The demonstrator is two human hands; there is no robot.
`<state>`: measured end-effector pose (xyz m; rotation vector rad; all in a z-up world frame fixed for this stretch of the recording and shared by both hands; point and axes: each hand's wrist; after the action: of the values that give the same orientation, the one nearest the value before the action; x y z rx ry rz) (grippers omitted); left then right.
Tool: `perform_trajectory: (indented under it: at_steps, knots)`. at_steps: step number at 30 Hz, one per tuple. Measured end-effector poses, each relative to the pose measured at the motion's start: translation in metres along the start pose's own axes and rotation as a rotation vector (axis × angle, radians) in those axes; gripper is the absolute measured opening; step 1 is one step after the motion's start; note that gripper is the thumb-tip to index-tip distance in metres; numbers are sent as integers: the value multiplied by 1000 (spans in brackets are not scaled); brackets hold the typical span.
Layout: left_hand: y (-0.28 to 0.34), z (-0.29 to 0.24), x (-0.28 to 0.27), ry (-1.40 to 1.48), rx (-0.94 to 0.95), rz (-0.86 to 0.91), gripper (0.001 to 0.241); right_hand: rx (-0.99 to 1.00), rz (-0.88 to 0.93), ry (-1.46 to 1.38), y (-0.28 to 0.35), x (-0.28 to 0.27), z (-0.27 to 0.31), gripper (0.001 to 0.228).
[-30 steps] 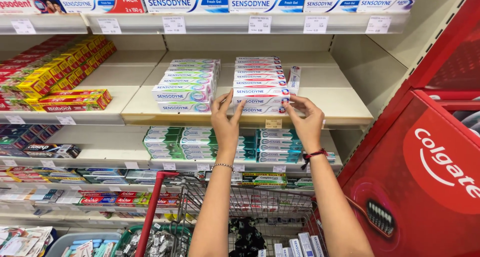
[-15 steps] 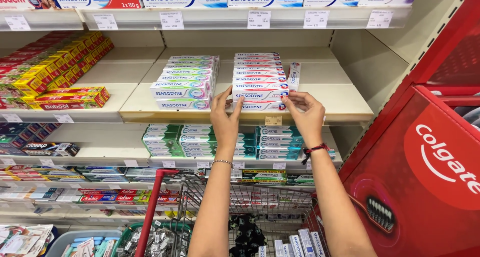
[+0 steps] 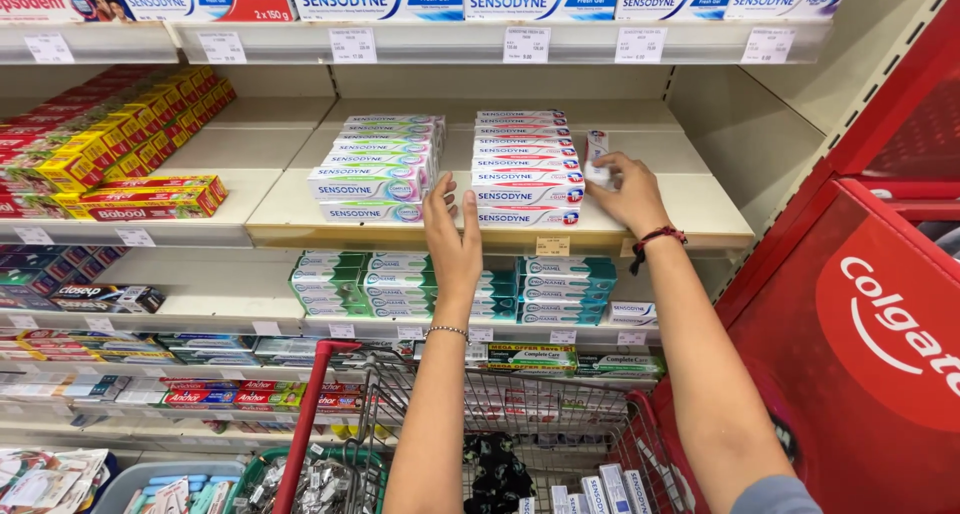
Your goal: Organize boxes of toothpaste on a store shelf and place some in a shopping cart.
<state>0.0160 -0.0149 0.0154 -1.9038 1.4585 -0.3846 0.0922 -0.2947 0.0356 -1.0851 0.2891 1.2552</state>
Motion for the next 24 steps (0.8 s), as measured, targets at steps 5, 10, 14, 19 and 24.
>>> perform_trajectory:
  at_steps: [5, 10, 14, 19, 24]
  knots:
    - [-3, 9, 1, 48, 3, -18, 54, 108, -136, 92, 6, 2, -18, 38]
    - [2, -9, 2, 143, -28, -52, 56, 251, -249, -274, 35, -38, -6, 32]
    - [10, -50, 10, 164, -7, -36, 57, 130, -252, -818, 63, -61, -6, 27]
    - [4, -83, 24, 282, 49, 216, 54, -51, -223, -1059, 87, -79, 27, 21]
    - [4, -94, 49, 380, 229, 514, 68, -147, -43, -1039, 95, -68, 93, 20]
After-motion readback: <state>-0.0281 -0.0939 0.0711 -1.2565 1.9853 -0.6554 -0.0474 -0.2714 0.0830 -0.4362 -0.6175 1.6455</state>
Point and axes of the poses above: each hand's wrist, its own y-axis away from the middle knuckle, its own x-axis out of the palm, z = x × y, and after that the axes turned 11 degrees about z, right-handed
